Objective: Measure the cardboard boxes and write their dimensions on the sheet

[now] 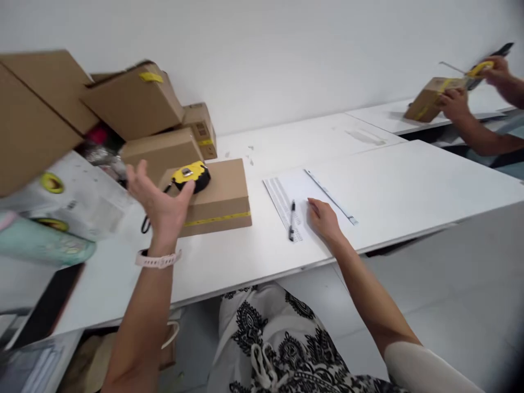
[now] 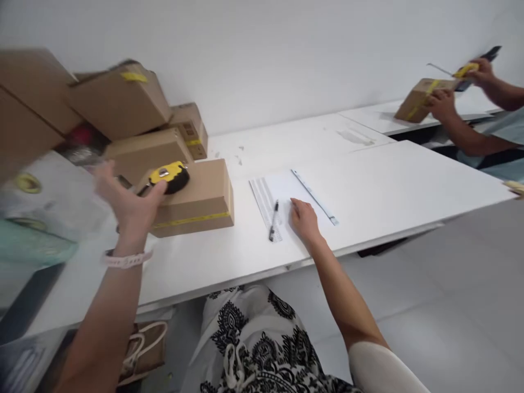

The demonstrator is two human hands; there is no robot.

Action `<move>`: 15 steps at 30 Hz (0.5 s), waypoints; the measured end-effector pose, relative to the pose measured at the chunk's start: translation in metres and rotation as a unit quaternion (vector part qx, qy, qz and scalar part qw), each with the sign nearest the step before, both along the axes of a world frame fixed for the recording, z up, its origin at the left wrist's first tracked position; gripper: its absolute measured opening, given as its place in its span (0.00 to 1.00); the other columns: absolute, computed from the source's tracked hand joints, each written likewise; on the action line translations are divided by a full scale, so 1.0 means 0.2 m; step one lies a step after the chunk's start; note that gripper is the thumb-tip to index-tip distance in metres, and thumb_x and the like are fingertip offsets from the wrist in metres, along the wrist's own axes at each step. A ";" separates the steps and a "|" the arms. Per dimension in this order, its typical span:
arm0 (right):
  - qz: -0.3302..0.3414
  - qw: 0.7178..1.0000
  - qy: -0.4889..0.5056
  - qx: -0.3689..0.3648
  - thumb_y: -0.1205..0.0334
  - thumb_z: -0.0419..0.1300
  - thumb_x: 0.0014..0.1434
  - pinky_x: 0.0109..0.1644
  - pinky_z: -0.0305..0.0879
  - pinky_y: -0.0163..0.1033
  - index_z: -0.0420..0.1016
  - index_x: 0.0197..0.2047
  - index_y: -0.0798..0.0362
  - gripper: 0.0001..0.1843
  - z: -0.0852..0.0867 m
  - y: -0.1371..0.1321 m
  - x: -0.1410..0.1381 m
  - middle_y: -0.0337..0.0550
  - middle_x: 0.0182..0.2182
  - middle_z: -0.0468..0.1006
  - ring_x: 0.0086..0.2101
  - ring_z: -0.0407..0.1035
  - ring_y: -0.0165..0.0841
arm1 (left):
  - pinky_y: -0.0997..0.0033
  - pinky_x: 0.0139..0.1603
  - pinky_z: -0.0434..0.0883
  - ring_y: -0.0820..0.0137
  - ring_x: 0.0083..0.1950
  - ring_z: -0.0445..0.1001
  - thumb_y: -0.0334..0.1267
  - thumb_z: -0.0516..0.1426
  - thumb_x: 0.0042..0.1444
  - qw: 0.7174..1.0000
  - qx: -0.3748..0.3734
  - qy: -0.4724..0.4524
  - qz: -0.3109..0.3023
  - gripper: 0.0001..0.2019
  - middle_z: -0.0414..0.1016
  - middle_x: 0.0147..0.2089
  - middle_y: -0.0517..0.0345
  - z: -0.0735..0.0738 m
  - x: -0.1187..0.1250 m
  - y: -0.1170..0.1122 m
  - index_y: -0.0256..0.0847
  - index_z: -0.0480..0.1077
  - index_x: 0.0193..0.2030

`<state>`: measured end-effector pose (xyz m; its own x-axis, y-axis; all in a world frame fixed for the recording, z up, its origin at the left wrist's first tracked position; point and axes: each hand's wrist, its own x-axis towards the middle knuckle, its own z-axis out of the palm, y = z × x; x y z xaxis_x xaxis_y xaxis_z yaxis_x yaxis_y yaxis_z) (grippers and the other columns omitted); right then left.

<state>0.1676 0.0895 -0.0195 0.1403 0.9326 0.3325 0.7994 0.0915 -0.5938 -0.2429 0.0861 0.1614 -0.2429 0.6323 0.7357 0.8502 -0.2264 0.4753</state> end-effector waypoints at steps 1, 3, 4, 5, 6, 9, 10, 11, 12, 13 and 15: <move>0.002 1.000 -0.003 0.001 0.65 0.50 0.63 0.63 0.68 0.58 0.76 0.60 0.60 0.26 -0.01 0.01 0.00 0.61 0.56 0.81 0.57 0.72 0.52 | 0.43 0.80 0.45 0.43 0.80 0.46 0.54 0.69 0.50 0.999 -0.043 -0.032 -0.008 0.51 0.49 0.79 0.37 0.01 -0.01 0.05 0.33 0.51 0.73; 0.003 1.000 -0.008 0.007 0.63 0.50 0.62 0.61 0.69 0.58 0.77 0.59 0.61 0.26 -0.04 0.02 0.01 0.62 0.55 0.82 0.56 0.73 0.53 | 0.50 0.79 0.52 0.50 0.80 0.50 0.52 0.68 0.51 0.987 -0.123 -0.104 -0.031 0.52 0.49 0.79 0.35 0.01 -0.01 0.12 0.35 0.47 0.75; 0.002 1.000 -0.010 0.016 0.63 0.50 0.62 0.61 0.69 0.58 0.78 0.58 0.60 0.25 -0.05 0.03 0.02 0.61 0.55 0.82 0.56 0.73 0.53 | 0.53 0.77 0.55 0.52 0.79 0.53 0.52 0.67 0.51 0.978 -0.161 -0.126 -0.041 0.52 0.50 0.79 0.36 0.00 0.00 0.14 0.38 0.46 0.76; 0.002 1.000 -0.012 0.023 0.62 0.51 0.62 0.60 0.69 0.58 0.79 0.56 0.58 0.25 -0.06 0.04 0.02 0.60 0.54 0.83 0.55 0.74 0.53 | 0.53 0.76 0.57 0.52 0.78 0.57 0.52 0.68 0.51 0.974 -0.180 -0.131 -0.046 0.52 0.53 0.79 0.36 -0.01 0.01 0.16 0.39 0.46 0.76; 0.006 0.999 -0.014 0.029 0.61 0.51 0.62 0.59 0.70 0.57 0.80 0.55 0.56 0.24 -0.07 0.05 0.03 0.58 0.52 0.84 0.54 0.74 0.52 | 0.51 0.75 0.59 0.50 0.77 0.58 0.53 0.69 0.49 0.972 -0.192 -0.126 -0.048 0.53 0.55 0.78 0.37 -0.02 0.02 0.17 0.41 0.47 0.75; 0.017 0.999 -0.016 0.041 0.59 0.50 0.62 0.57 0.72 0.57 0.81 0.51 0.53 0.22 -0.10 0.06 0.05 0.56 0.50 0.85 0.52 0.75 0.52 | 0.44 0.75 0.57 0.44 0.77 0.57 0.53 0.71 0.45 0.975 -0.199 -0.089 -0.037 0.53 0.58 0.76 0.33 -0.04 0.06 0.18 0.39 0.53 0.74; 0.019 0.999 -0.015 0.046 0.58 0.50 0.62 0.57 0.72 0.57 0.82 0.50 0.52 0.22 -0.11 0.07 0.05 0.56 0.49 0.85 0.52 0.76 0.52 | 0.42 0.75 0.56 0.42 0.77 0.57 0.53 0.71 0.46 0.976 -0.202 -0.079 -0.032 0.51 0.59 0.75 0.32 -0.04 0.07 0.18 0.38 0.54 0.73; 0.020 0.998 -0.014 0.050 0.58 0.51 0.61 0.56 0.72 0.58 0.82 0.49 0.52 0.21 -0.11 0.07 0.06 0.56 0.49 0.85 0.52 0.76 0.53 | 0.41 0.74 0.56 0.41 0.77 0.57 0.52 0.70 0.46 0.976 -0.205 -0.071 -0.027 0.50 0.60 0.74 0.31 -0.04 0.07 0.18 0.37 0.56 0.72; 0.019 0.998 -0.011 0.053 0.58 0.51 0.61 0.56 0.72 0.59 0.82 0.48 0.51 0.21 -0.12 0.07 0.06 0.55 0.49 0.85 0.52 0.76 0.53 | 0.41 0.74 0.56 0.41 0.76 0.57 0.52 0.70 0.46 0.975 -0.209 -0.065 -0.023 0.48 0.62 0.73 0.30 -0.03 0.07 0.19 0.36 0.58 0.71; 0.017 0.998 -0.008 0.056 0.58 0.51 0.60 0.56 0.72 0.59 0.82 0.48 0.51 0.21 -0.12 0.08 0.06 0.55 0.49 0.85 0.52 0.76 0.53 | 0.41 0.74 0.56 0.40 0.75 0.59 0.52 0.69 0.46 0.975 -0.214 -0.061 -0.022 0.47 0.64 0.72 0.30 -0.02 0.06 0.19 0.36 0.59 0.70; 0.012 0.998 -0.002 0.056 0.57 0.52 0.59 0.55 0.73 0.59 0.82 0.48 0.50 0.20 -0.13 0.08 0.07 0.54 0.49 0.85 0.52 0.76 0.53 | 0.42 0.73 0.56 0.41 0.73 0.62 0.53 0.70 0.45 0.972 -0.225 -0.056 -0.031 0.44 0.68 0.69 0.34 0.01 0.02 0.19 0.39 0.64 0.66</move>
